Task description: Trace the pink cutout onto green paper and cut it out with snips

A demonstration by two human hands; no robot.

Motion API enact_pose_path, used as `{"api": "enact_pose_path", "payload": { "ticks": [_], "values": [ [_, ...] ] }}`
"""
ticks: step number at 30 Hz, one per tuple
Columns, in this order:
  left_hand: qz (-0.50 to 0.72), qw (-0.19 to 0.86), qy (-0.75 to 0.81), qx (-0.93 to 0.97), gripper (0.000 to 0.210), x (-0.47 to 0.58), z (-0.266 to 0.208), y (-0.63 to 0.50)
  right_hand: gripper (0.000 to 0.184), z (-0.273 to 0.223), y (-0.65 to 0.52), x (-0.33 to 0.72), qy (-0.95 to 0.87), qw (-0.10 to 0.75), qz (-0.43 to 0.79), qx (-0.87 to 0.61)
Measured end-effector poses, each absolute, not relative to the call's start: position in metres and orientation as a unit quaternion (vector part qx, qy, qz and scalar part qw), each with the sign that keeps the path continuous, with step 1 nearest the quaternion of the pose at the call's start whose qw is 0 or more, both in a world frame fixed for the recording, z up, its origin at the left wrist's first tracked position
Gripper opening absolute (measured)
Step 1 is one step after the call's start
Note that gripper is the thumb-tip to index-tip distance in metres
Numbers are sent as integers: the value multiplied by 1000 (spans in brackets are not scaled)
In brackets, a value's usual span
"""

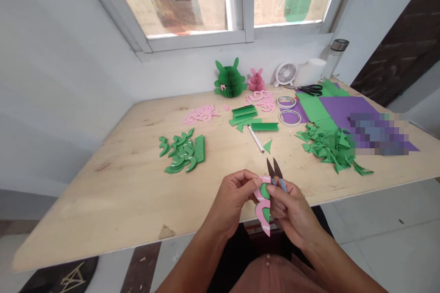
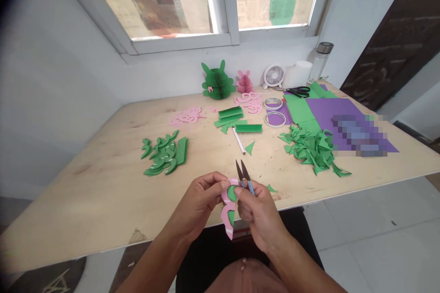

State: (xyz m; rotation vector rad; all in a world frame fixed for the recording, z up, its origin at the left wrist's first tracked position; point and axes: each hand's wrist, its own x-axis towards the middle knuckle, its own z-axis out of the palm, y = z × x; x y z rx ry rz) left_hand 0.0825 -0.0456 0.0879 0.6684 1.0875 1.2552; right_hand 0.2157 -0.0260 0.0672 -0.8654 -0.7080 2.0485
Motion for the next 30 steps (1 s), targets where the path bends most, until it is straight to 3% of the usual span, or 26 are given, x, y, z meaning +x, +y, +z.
{"api": "enact_pose_path", "payload": {
  "ticks": [20, 30],
  "values": [
    [445, 635, 511, 370, 18, 74, 95, -38, 21, 73, -7, 230, -502, 341, 675, -419],
    [530, 679, 459, 217, 24, 80, 75, -64, 30, 66, -11, 222, -363, 464, 665, -459]
  ]
}}
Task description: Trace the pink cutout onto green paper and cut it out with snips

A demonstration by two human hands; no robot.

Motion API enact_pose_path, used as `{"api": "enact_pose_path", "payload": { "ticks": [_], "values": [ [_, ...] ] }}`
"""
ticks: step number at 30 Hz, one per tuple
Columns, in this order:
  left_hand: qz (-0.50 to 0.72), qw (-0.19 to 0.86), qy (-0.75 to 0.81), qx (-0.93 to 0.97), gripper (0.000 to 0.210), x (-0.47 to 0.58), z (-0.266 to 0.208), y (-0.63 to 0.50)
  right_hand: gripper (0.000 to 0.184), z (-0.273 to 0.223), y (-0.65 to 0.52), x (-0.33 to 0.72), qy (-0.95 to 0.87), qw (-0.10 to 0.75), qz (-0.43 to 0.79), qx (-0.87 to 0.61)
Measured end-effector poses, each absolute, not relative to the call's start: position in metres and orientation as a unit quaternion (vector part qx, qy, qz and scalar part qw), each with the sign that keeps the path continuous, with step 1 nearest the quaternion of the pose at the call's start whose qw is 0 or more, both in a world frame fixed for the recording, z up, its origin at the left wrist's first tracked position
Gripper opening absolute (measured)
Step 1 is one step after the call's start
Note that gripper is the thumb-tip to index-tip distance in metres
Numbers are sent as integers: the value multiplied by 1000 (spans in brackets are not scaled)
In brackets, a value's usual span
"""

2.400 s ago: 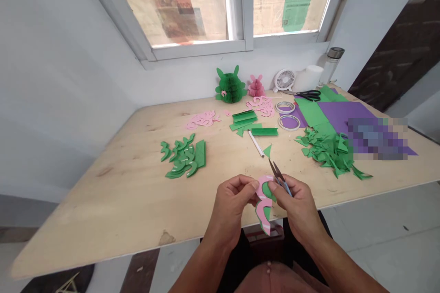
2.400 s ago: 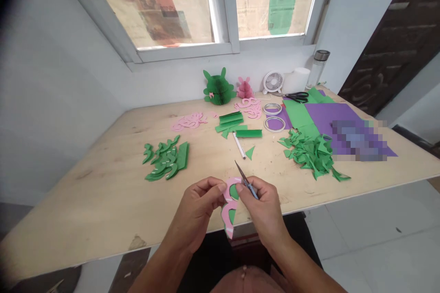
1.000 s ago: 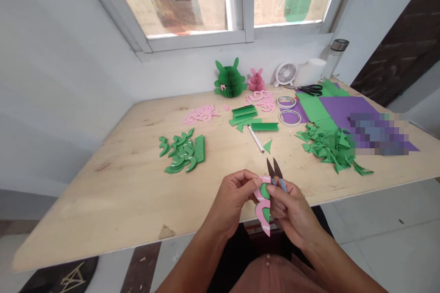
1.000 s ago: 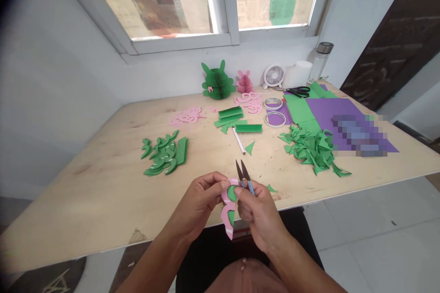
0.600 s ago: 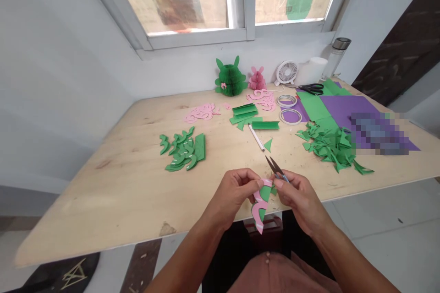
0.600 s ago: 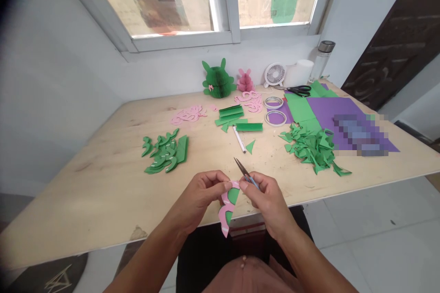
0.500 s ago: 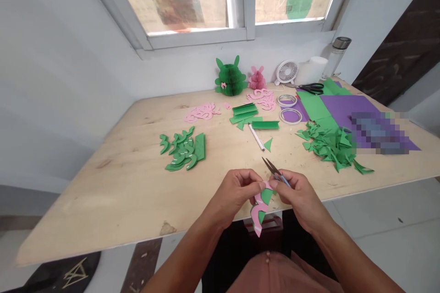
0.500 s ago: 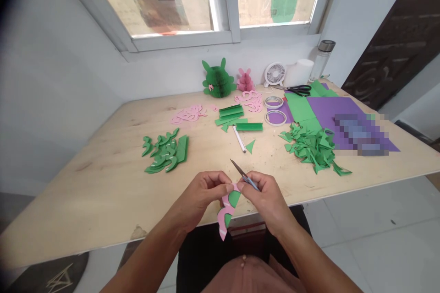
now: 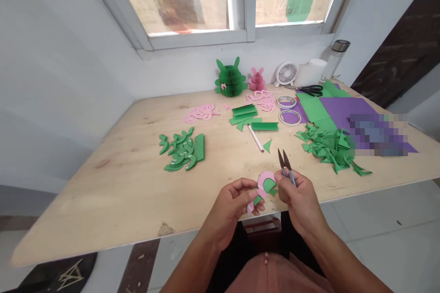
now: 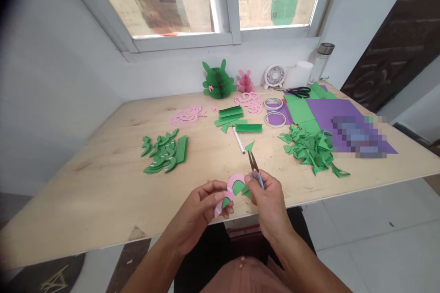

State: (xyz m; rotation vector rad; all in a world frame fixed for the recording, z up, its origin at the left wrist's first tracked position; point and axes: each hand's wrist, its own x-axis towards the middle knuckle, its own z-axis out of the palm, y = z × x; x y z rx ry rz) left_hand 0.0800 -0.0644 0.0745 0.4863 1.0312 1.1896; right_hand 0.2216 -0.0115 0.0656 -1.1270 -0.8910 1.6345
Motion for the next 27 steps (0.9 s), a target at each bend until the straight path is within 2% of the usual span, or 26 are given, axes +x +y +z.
{"api": "enact_pose_path", "payload": {
  "ticks": [6, 12, 18, 27],
  "values": [
    [612, 683, 381, 120, 24, 111, 57, -80, 34, 68, -19, 208, -277, 508, 686, -441],
    [703, 581, 404, 71, 20, 138, 59, -70, 37, 71, -24, 198, -240, 529, 692, -427],
    [737, 518, 432, 38, 15, 142, 69, -63, 37, 70, -27, 196, -246, 529, 686, -435],
    [741, 500, 446, 38, 18, 146, 69, -61, 37, 70, -30, 197, -250, 541, 668, -446]
  ]
}}
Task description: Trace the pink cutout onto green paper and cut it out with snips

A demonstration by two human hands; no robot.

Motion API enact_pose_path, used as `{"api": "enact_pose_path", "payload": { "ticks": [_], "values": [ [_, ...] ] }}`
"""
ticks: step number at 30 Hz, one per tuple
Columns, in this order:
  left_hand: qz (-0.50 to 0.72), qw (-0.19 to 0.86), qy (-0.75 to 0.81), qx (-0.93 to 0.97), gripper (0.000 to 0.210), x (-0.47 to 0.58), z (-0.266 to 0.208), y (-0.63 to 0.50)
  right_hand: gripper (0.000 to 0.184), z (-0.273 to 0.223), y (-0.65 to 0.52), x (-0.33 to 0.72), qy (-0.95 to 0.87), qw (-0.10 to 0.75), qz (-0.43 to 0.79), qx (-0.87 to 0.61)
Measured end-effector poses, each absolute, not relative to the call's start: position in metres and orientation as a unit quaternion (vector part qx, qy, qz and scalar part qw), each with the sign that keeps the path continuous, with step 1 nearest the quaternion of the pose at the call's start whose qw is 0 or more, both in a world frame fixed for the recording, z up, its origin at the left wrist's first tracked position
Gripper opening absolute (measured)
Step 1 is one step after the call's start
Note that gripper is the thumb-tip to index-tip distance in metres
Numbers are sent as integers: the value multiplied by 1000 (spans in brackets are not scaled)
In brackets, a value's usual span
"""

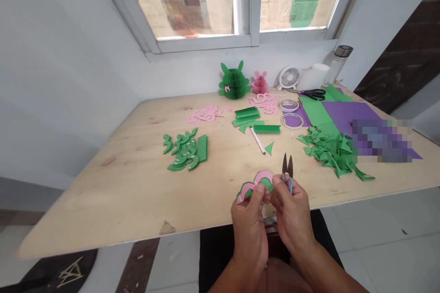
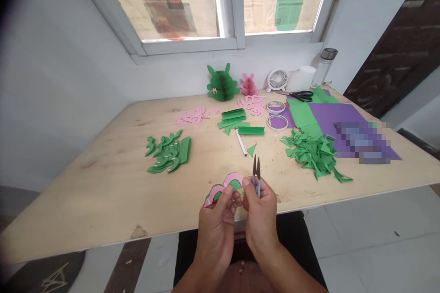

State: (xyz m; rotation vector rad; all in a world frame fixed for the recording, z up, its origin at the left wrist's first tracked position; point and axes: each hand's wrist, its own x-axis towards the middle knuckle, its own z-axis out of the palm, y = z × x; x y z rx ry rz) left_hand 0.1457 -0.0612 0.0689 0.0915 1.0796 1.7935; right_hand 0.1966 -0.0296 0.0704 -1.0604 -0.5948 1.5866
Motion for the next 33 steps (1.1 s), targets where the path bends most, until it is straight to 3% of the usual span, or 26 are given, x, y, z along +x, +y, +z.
{"api": "enact_pose_path", "payload": {
  "ticks": [11, 27, 33],
  "values": [
    [731, 472, 492, 44, 19, 143, 71, -58, 38, 65, -30, 198, -265, 528, 671, -447],
    [733, 454, 506, 33, 19, 116, 74, -53, 38, 50, -51, 227, -399, 368, 722, -429],
    [746, 466, 476, 14, 20, 114, 76, -53, 39, 44, -55, 222, -395, 352, 739, -417]
  ]
}}
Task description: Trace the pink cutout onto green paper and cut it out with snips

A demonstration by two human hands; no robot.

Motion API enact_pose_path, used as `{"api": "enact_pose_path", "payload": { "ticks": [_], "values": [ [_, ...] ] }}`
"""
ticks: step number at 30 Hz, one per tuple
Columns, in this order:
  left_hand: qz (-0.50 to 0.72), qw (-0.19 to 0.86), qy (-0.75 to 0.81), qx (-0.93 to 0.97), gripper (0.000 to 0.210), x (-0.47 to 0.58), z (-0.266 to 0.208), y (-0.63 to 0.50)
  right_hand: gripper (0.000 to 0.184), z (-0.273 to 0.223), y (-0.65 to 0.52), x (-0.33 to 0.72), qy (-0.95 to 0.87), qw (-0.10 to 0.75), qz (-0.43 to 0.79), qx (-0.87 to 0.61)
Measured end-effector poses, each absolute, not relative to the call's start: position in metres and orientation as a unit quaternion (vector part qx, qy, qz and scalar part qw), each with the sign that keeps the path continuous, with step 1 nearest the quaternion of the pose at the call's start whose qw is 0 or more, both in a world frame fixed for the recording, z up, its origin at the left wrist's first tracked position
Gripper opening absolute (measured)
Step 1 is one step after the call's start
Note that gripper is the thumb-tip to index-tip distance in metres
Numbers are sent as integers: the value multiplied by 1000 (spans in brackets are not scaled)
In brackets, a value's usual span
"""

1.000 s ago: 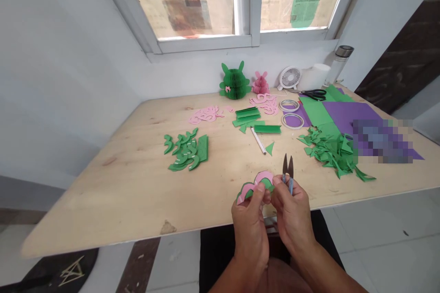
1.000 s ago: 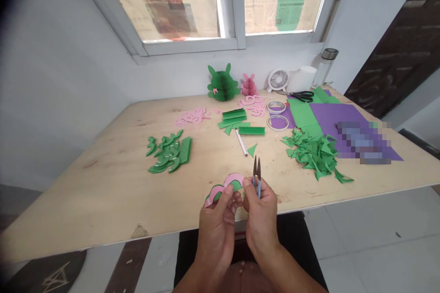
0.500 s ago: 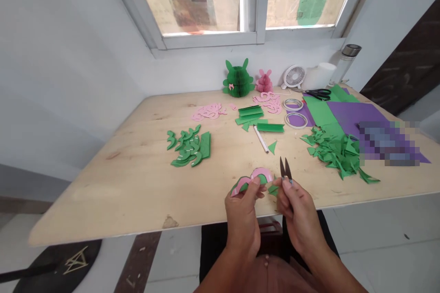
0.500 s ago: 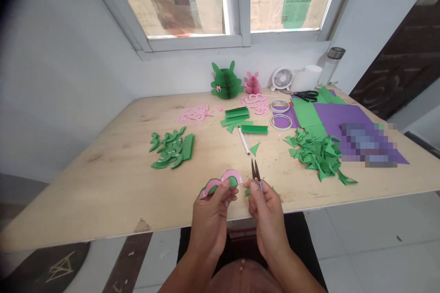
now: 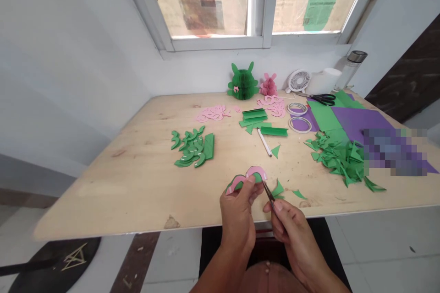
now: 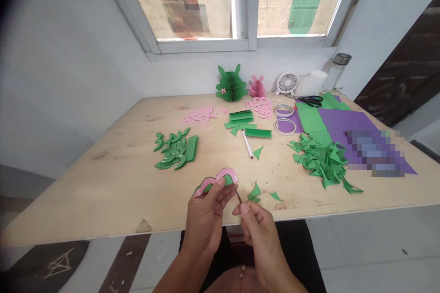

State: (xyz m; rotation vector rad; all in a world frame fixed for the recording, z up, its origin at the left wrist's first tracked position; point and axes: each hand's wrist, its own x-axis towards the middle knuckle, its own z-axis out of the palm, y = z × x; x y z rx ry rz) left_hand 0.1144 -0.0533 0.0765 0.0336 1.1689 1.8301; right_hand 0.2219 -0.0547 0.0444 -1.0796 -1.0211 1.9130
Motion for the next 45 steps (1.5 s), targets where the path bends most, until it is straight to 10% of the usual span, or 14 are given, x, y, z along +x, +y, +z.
{"api": "enact_pose_path", "payload": {
  "ticks": [45],
  "values": [
    [738, 485, 470, -2, 17, 120, 81, -52, 41, 48, -51, 208, -333, 391, 731, -450]
  ]
}}
